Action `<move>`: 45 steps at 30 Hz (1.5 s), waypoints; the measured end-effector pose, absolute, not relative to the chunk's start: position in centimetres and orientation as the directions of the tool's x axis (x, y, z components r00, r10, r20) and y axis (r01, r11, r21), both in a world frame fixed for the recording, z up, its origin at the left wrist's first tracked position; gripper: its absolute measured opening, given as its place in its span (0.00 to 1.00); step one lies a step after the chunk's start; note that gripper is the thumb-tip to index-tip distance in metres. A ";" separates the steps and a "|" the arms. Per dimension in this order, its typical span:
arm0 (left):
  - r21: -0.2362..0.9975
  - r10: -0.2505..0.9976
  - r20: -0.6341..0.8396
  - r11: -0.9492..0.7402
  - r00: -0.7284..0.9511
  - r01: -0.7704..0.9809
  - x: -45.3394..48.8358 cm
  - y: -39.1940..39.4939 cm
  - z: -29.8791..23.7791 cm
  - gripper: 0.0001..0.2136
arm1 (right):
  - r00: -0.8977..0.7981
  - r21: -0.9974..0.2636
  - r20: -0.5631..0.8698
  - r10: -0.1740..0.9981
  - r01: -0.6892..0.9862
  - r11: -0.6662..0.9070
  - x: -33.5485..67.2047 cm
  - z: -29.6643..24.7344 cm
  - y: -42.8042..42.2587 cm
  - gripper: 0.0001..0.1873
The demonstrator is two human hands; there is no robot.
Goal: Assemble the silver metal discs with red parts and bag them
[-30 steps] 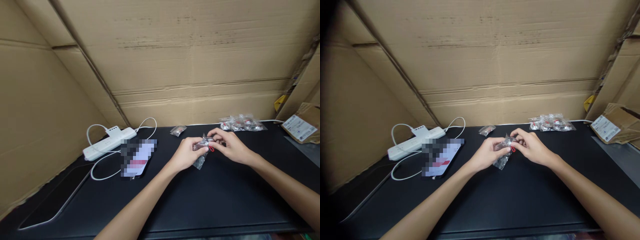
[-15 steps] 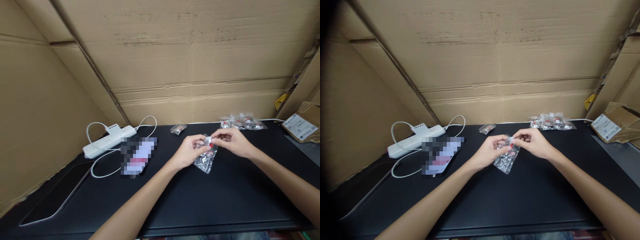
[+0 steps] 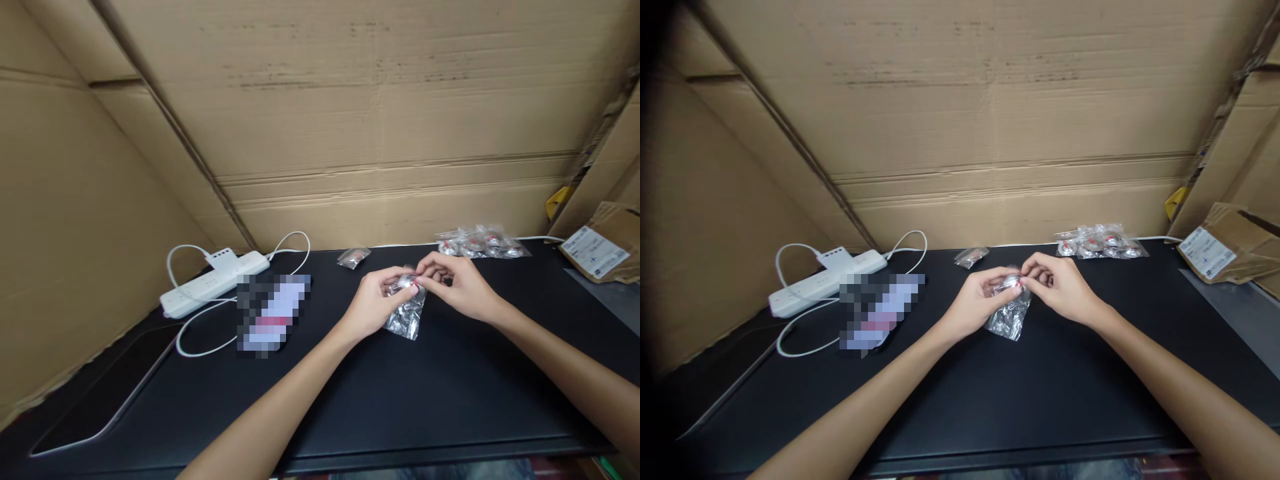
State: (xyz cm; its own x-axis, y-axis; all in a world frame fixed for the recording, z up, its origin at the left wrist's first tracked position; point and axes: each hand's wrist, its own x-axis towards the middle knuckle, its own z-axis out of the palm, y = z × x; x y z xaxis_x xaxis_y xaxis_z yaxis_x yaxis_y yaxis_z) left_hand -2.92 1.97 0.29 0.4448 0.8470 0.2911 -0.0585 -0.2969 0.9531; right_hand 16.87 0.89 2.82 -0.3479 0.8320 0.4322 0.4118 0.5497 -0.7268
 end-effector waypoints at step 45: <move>0.980 0.957 0.168 -0.136 0.238 -0.145 -3.1 2.5 0.1 0.11 | -0.189 -0.966 0.251 0.949 0.011 0.258 17.3 0.5 2.7 0.15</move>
State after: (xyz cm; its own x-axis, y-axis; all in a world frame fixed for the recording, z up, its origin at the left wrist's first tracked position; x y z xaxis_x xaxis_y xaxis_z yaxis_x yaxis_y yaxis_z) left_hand -3.09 2.45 0.08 0.2380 0.9567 0.1676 -0.1451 -0.1356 0.9801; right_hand 17.32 2.70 0.54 -0.1889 0.9493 0.2512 0.0106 0.2578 -0.9661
